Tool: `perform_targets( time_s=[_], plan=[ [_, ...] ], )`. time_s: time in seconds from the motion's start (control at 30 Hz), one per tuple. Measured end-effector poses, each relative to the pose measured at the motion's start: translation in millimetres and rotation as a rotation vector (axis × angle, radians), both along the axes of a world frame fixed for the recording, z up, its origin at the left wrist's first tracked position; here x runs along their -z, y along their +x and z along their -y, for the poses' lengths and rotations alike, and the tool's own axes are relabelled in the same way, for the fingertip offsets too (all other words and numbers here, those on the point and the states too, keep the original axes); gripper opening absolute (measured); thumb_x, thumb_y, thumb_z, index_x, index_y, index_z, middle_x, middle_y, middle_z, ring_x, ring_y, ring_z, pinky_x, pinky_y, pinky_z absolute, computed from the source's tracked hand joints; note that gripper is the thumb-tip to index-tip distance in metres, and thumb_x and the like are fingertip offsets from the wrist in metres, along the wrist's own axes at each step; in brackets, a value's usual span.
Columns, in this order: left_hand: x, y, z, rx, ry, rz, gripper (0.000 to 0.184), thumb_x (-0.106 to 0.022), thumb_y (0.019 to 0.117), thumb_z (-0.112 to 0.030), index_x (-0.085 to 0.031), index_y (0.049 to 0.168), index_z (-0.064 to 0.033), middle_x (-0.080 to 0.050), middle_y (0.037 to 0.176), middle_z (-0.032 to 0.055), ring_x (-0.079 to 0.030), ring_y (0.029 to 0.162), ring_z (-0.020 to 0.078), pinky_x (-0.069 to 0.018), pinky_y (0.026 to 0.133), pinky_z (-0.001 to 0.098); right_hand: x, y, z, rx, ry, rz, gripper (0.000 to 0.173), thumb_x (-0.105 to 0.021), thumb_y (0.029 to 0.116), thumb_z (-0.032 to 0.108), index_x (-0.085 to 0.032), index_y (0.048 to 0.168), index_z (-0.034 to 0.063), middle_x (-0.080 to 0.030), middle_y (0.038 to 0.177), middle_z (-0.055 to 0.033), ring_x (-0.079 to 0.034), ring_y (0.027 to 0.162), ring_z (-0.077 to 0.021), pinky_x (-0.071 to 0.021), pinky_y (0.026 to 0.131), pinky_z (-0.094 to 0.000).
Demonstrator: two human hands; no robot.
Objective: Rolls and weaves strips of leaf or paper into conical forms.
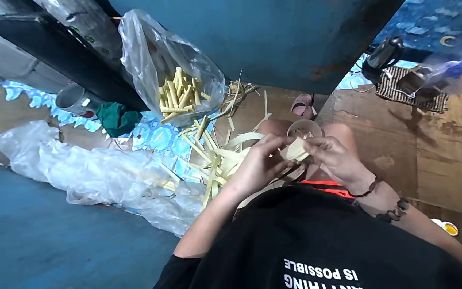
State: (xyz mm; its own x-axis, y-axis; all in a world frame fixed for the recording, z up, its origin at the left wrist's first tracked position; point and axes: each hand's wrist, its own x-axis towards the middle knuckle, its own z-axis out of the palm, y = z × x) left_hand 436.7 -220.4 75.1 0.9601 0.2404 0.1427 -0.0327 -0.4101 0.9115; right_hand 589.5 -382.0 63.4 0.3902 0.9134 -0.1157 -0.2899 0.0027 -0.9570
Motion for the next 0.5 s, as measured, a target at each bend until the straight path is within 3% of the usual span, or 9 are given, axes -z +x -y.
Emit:
perform_targets(
  time_s=[0.03,0.1,0.17,0.23,0.27,0.3,0.4,0.5],
  plan=[
    [-0.1,0.2,0.0,0.008,-0.010,-0.004,0.033,-0.076,0.0915,-0.009,-0.068,0.123,-0.0023,-0.064,0.107,0.0081,-0.067,0.090,0.0118,-0.0608,0.078,0.0272,-1.4,1.1,-0.1,0.056,-0.014,-0.021,0.018,-0.055,0.1040,0.012,-0.072,0.104,0.0089,-0.074,0.087,-0.0019,-0.071,0.071,-0.0092,-0.0617,0.067,-0.0249],
    [2.6,2.3,4.5,-0.032,-0.049,0.040,0.020,-0.075,0.0923,-0.010,-0.071,0.109,-0.0005,-0.064,0.101,0.0073,-0.067,0.088,0.0104,-0.0612,0.076,0.0255,-5.5,-1.3,-1.3,0.068,-0.061,-0.053,0.016,-0.049,0.1056,0.008,-0.062,0.115,0.0094,-0.071,0.085,-0.0033,-0.069,0.065,-0.0096,-0.0609,0.062,-0.0236],
    [5.0,5.6,7.9,-0.074,-0.061,0.069,0.016,-0.076,0.0928,-0.015,-0.072,0.101,-0.0017,-0.064,0.097,0.0054,-0.065,0.086,0.0091,-0.0588,0.075,0.0249,-2.6,-4.1,0.0,-0.019,-0.034,-0.009,0.016,-0.045,0.1081,0.015,-0.059,0.112,0.0102,-0.072,0.090,-0.0022,-0.071,0.073,-0.0106,-0.0622,0.068,-0.0263],
    [4.4,5.7,5.9,-0.067,-0.019,0.041,0.023,-0.077,0.0917,-0.018,-0.071,0.107,-0.0028,-0.063,0.100,0.0058,-0.065,0.089,0.0100,-0.0588,0.077,0.0261,2.6,-2.2,3.0,-0.061,0.015,0.101,0.024,-0.049,0.1076,0.027,-0.068,0.108,0.0128,-0.072,0.097,0.0017,-0.071,0.086,-0.0096,-0.0618,0.079,-0.0284],
    [4.3,4.8,5.3,-0.056,0.003,0.030,0.026,-0.078,0.0910,-0.016,-0.070,0.112,-0.0024,-0.063,0.102,0.0068,-0.065,0.090,0.0107,-0.0591,0.079,0.0264,2.9,-1.8,3.8,-0.026,0.019,0.127,0.024,-0.050,0.1068,0.024,-0.071,0.106,0.0123,-0.072,0.095,0.0018,-0.071,0.085,-0.0093,-0.0617,0.078,-0.0279],
    [4.5,4.2,5.0,-0.049,0.017,0.034,0.026,-0.077,0.0910,-0.013,-0.070,0.113,-0.0015,-0.062,0.102,0.0077,-0.065,0.091,0.0110,-0.0588,0.080,0.0261,0.7,-1.9,3.3,0.031,0.006,0.098,0.024,-0.050,0.1067,0.019,-0.072,0.104,0.0111,-0.073,0.091,0.0009,-0.071,0.079,-0.0089,-0.0616,0.074,-0.0265],
    [4.2,5.8,9.0,-0.088,0.003,0.094,0.014,-0.075,0.0927,-0.013,-0.072,0.099,-0.0006,-0.060,0.098,0.0061,-0.062,0.088,0.0080,-0.0563,0.077,0.0222,-7.5,-5.2,-0.6,0.086,-0.058,-0.023,0.020,-0.043,0.1080,0.011,-0.062,0.115,0.0107,-0.070,0.084,-0.0028,-0.068,0.065,-0.0091,-0.0599,0.062,-0.0223],
    [1.0,6.2,11.4,-0.130,0.011,0.098,0.016,-0.076,0.0927,-0.014,-0.070,0.099,-0.0010,-0.057,0.105,0.0079,-0.062,0.092,0.0098,-0.0583,0.078,0.0242,2.2,-9.6,3.3,0.023,0.038,0.211,0.023,-0.048,0.1073,0.024,-0.065,0.116,0.0110,-0.071,0.095,0.0019,-0.070,0.082,-0.0084,-0.0608,0.076,-0.0255]
  ],
)
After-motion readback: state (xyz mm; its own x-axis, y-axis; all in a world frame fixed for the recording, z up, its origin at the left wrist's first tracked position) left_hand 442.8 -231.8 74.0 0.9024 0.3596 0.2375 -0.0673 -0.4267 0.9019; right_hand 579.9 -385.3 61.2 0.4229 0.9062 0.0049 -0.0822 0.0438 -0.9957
